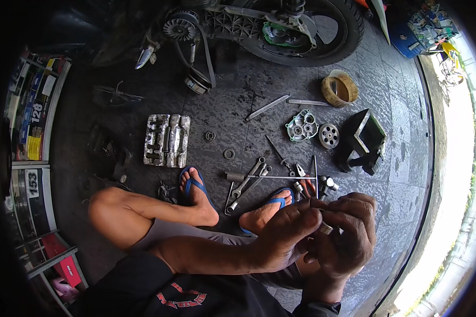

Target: The person holds a metal motorcycle component and uses pliers to remove a circlip. They handle small bearings and use a metal rod to manipulate parts within the cylindrical housing while sitting on the floor.

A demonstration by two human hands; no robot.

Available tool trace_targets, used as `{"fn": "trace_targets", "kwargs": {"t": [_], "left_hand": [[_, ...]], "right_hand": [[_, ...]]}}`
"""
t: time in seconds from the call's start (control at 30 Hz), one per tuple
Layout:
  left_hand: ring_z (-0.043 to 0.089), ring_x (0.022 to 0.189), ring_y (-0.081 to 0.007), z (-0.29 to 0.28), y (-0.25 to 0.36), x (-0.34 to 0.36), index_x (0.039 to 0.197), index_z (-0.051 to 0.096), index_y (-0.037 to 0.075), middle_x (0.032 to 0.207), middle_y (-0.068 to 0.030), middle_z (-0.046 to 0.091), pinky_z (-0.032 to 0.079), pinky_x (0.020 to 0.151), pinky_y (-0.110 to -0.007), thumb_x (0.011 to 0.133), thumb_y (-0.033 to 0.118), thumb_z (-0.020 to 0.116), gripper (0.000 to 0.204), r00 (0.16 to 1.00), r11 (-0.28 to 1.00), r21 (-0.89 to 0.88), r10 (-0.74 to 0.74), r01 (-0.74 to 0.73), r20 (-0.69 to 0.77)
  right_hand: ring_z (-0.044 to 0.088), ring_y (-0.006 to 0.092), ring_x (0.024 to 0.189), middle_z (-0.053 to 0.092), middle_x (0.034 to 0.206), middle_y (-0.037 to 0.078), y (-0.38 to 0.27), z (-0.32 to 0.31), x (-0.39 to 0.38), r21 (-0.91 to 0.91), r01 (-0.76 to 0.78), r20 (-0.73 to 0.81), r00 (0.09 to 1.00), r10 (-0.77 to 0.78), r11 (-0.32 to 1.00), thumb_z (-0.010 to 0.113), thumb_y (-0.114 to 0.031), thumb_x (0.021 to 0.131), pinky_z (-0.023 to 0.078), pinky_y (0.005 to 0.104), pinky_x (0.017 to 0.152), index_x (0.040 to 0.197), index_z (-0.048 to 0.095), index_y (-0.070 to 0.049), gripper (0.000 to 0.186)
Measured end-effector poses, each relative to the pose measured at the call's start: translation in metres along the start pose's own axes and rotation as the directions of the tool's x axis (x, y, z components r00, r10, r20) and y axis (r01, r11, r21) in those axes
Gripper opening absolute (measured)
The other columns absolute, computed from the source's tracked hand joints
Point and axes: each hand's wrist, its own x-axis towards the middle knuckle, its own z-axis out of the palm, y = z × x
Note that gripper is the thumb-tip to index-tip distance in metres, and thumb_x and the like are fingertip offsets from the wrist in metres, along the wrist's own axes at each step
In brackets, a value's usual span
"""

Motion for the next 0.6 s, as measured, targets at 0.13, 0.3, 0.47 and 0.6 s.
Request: {"fn": "trace_targets", "kwargs": {"t": [0.13, 0.3, 0.47, 0.6], "left_hand": [[0.056, 0.069, -0.0065, -0.003, 0.001, 0.001, 0.124, 0.054, 0.002, 0.083, -0.0015, 0.059, 0.043, 0.054, -0.022, 0.100, 0.039, 0.055, 0.044, 1.000, 0.999, -0.049, 0.003, -0.002, 0.015], [0.051, 0.060, -0.0023, 0.008, 0.005, 0.007, 0.106, 0.056, 0.004, 0.077, 0.0022, 0.057, 0.041, 0.049, -0.019, 0.096, 0.034, 0.065, 0.033, 0.977, 0.969, 0.214, 0.155, -0.122, -0.146], [0.050, 0.061, -0.0017, 0.008, 0.006, 0.007, 0.107, 0.056, 0.003, 0.077, 0.0024, 0.057, 0.041, 0.051, -0.019, 0.096, 0.030, 0.066, 0.031, 0.980, 0.970, 0.217, 0.144, -0.112, -0.139], [0.050, 0.061, -0.0018, 0.005, 0.009, 0.007, 0.107, 0.056, 0.003, 0.077, 0.0026, 0.056, 0.041, 0.051, -0.019, 0.095, 0.029, 0.066, 0.031, 0.986, 0.979, 0.173, 0.124, -0.104, -0.109]], "right_hand": [[0.057, 0.0302, 0.082, 0.061, 0.084, 0.013, 0.002, -0.001, -0.001, -0.005, 0.006, 0.020, 1.000, -0.006, 1.000, 0.075, -0.010, 0.066, 0.046, 0.0407, 0.073, 0.084, 0.065, 0.001, 0.024], [0.055, 0.0302, 0.082, 0.058, 0.084, 0.014, 0.006, -0.002, -0.001, -0.058, 0.033, 0.053, 0.998, -0.030, 0.998, 0.074, -0.012, 0.074, 0.045, 0.0415, 0.074, 0.085, 0.063, 0.002, 0.021], [0.060, 0.0299, 0.080, 0.064, 0.084, 0.011, 0.007, -0.003, -0.002, -0.060, 0.027, 0.012, 1.000, -0.026, 0.998, 0.074, -0.011, 0.066, 0.048, 0.0400, 0.071, 0.084, 0.067, -0.004, 0.021], [0.060, 0.0302, 0.081, 0.064, 0.084, 0.011, 0.009, 0.000, -0.001, -0.084, 0.048, 0.017, 0.999, -0.046, 0.995, 0.074, -0.011, 0.066, 0.048, 0.0405, 0.071, 0.085, 0.067, -0.003, 0.022]]}}
